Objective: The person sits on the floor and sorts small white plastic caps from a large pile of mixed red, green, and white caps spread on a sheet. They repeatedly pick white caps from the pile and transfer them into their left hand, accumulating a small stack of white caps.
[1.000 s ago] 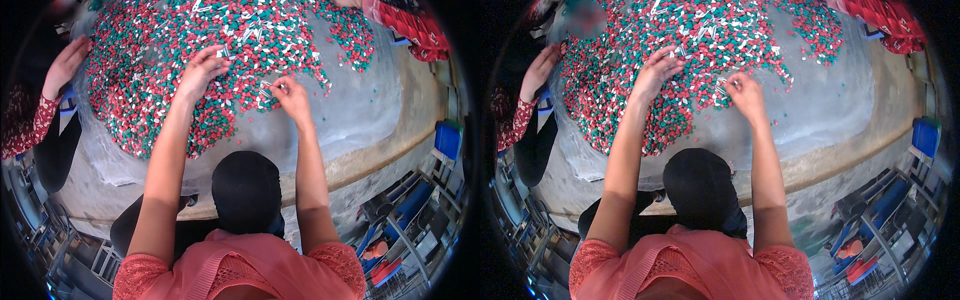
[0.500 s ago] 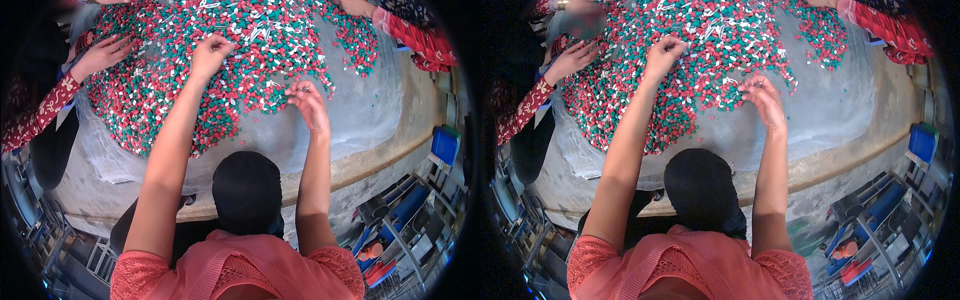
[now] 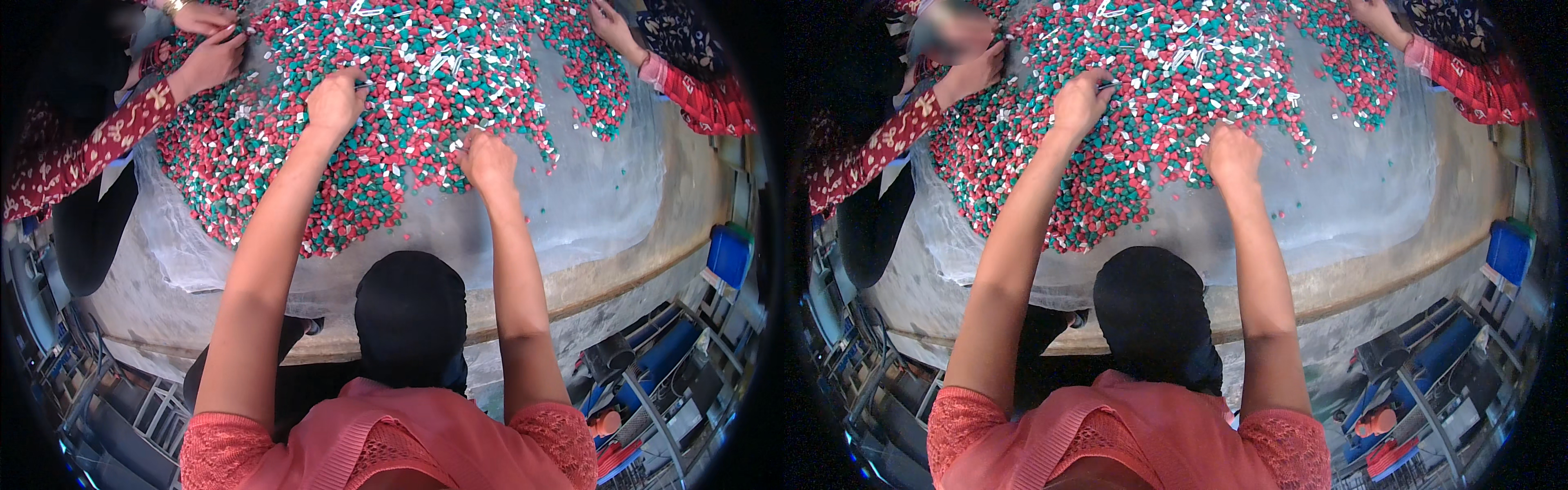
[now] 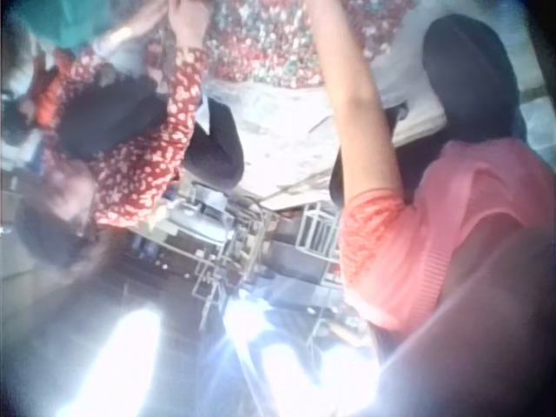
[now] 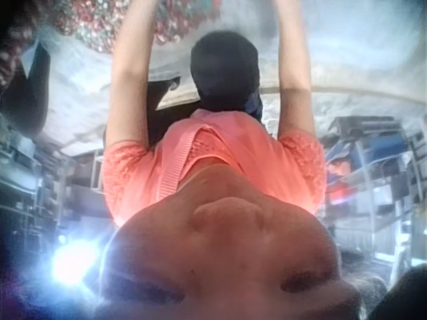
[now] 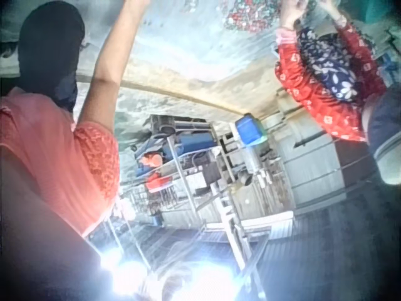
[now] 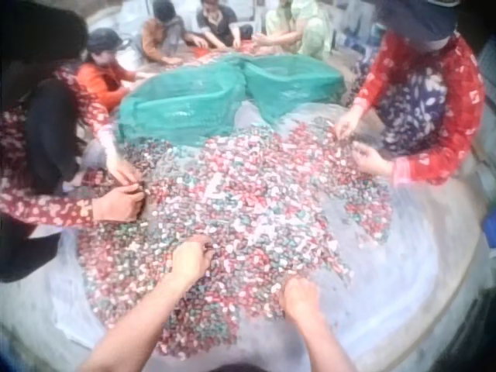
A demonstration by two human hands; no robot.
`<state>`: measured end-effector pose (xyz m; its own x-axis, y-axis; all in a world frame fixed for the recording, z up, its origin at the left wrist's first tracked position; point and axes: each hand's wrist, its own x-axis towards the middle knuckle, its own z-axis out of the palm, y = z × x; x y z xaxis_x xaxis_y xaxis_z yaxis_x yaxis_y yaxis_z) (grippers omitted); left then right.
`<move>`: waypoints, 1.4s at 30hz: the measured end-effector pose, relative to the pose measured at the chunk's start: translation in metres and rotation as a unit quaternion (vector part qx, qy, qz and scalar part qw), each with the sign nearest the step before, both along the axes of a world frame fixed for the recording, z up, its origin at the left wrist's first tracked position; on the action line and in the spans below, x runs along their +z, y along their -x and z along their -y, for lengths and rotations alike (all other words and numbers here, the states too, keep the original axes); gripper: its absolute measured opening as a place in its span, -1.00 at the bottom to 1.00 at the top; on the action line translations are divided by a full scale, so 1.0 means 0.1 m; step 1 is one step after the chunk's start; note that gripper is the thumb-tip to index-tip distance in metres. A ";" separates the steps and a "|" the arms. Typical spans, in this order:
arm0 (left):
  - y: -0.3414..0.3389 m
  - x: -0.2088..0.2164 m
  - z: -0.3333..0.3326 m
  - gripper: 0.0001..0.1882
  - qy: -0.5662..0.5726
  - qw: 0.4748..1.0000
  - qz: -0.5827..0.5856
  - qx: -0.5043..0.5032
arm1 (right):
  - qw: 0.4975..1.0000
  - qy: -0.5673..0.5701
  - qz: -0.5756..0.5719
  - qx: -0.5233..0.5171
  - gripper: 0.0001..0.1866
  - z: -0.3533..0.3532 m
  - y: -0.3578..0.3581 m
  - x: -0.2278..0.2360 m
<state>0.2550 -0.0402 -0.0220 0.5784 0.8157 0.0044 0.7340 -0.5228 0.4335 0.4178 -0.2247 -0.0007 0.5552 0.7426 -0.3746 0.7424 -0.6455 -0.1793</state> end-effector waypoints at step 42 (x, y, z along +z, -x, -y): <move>1.29 0.49 0.01 -0.81 0.561 0.779 0.279 0.014 | 0.802 -0.181 -0.570 -0.009 -0.83 -0.58 0.13 0.11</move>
<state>0.1265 -0.0411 0.0270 0.7243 0.4990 -0.4758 0.2713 0.4282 0.8620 0.4046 -0.1670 0.0104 0.0180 0.9126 -0.4085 -0.0458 -0.4074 -0.9121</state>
